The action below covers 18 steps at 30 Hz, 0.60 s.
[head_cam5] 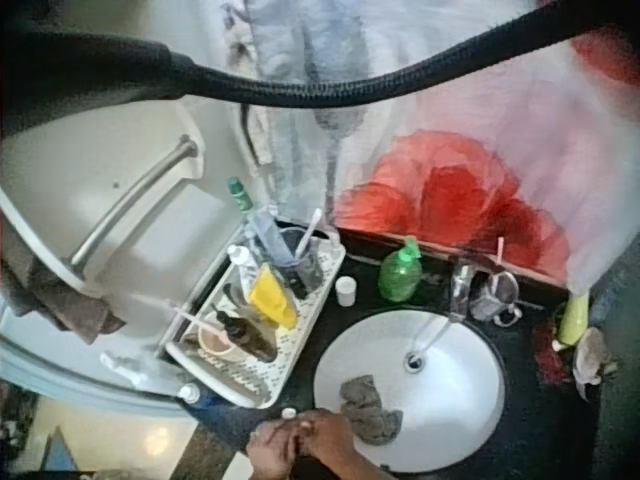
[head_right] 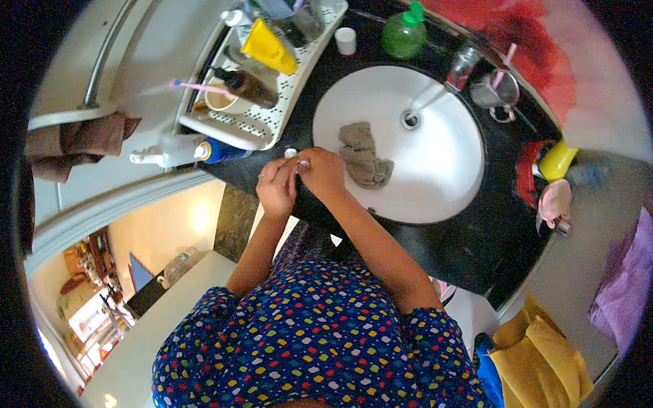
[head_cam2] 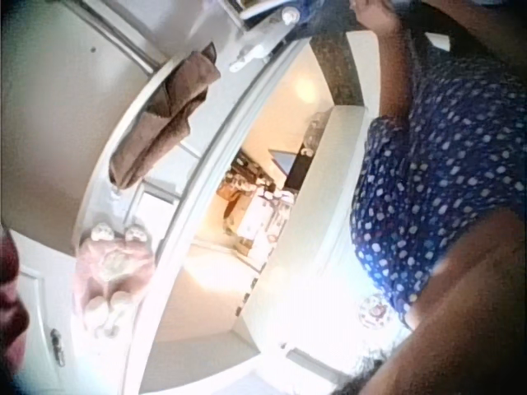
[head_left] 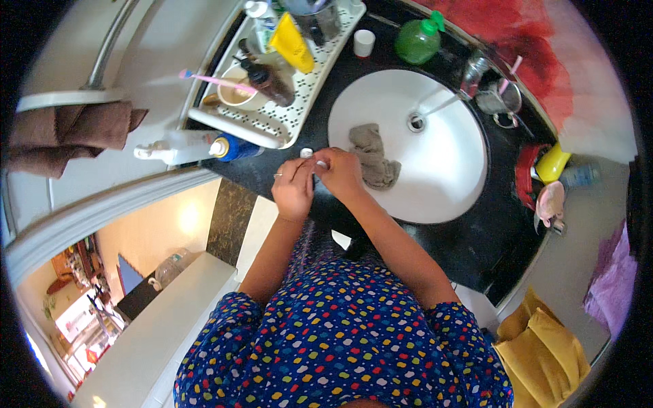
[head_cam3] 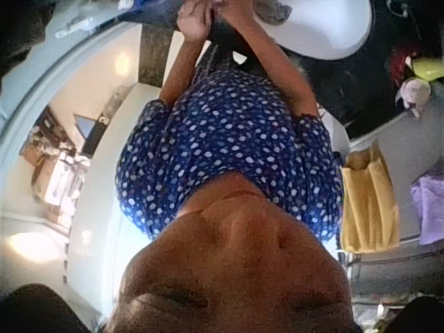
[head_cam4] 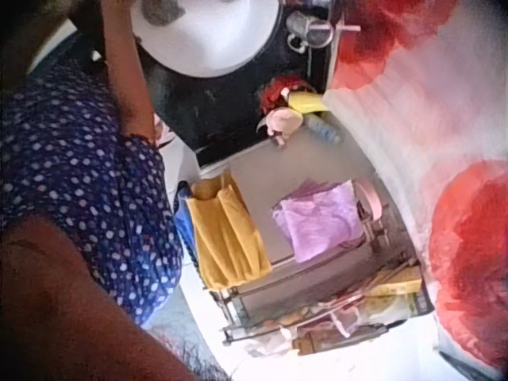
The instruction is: The person wipes down a bathroom counter, sink, and several toiletry bottles using a cloth, then rinses the cloth in the sink.
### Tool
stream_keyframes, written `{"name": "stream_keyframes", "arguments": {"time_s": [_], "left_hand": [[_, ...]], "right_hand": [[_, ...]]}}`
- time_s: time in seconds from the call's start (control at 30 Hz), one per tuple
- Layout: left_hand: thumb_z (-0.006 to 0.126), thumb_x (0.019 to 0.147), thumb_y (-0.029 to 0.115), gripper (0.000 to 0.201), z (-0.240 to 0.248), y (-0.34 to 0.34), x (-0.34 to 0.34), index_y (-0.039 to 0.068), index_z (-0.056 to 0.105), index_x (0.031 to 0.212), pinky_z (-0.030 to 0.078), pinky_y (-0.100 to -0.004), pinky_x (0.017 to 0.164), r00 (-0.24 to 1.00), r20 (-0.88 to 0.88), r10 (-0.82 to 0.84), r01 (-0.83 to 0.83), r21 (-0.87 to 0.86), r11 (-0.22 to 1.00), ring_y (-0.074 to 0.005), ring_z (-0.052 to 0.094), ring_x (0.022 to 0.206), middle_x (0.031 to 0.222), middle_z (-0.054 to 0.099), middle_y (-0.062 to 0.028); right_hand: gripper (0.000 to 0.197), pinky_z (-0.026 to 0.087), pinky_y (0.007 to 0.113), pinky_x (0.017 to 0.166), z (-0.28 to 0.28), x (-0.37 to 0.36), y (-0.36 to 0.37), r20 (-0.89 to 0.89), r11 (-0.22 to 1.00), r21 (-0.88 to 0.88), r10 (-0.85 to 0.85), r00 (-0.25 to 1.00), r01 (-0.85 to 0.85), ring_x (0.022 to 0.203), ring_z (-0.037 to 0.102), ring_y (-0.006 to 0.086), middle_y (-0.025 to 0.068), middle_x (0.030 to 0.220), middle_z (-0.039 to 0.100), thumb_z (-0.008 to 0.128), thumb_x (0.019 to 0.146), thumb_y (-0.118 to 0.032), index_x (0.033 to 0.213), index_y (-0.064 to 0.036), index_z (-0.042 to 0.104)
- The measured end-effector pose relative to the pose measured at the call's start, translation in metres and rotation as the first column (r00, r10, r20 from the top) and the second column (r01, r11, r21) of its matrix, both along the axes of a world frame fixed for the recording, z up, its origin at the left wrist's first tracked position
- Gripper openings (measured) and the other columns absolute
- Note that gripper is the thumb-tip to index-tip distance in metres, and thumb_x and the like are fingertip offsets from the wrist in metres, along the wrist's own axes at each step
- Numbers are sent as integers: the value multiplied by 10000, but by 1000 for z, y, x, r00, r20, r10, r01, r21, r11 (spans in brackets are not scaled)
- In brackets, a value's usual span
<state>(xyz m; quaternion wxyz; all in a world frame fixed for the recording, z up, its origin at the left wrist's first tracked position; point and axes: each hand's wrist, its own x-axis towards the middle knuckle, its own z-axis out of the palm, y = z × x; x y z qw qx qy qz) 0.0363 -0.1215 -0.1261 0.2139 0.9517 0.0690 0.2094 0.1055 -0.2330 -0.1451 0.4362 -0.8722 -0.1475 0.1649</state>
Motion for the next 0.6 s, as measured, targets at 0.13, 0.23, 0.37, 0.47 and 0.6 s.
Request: {"name": "stream_keyframes", "arguments": {"time_s": [0.13,0.23,0.37,0.47,0.6], "left_hand": [[708,712,80,190,-5,-6,-10,97,699,901,503,-338,644,989,-50,-138,143,103,984,-237,580,772,870,609,-37],[710,701,64,60,-12,5,-5,88,697,754,495,-343,648,994,-11,-105,106,37,994,-239,579,776,847,611,-48],[639,724,27,167,-11,20,11,93,698,866,475,-349,697,999,-43,26,-21,110,994,-256,567,825,898,606,-59],[635,709,7,208,-23,23,3,102,695,884,465,-365,721,1000,-12,0,1,115,993,-271,555,845,945,595,-72],[630,705,-22,241,-28,24,-3,110,688,899,453,-377,742,998,-17,66,-65,44,997,-285,543,859,947,584,-81]], "right_hand": [[273,487,383,819,-23,10,-39,-330,939,343,111,938,10,883,620,274,97,924,655,668,737,-100,1007,-132,682],[464,385,437,954,-27,10,-77,171,983,-179,-7,985,38,1118,471,280,49,1258,512,685,750,-132,1193,-239,601],[391,417,467,932,-83,34,-126,96,821,-505,362,927,-268,1118,477,305,44,1317,455,618,788,-139,1172,-210,594],[317,462,382,865,-109,71,-146,142,961,-224,-132,981,162,1019,557,257,43,1121,599,603,774,-65,1079,-151,608],[189,470,252,759,-123,118,-186,-502,619,363,-500,706,697,846,564,128,44,949,596,541,839,-3,1022,-21,586]]}}
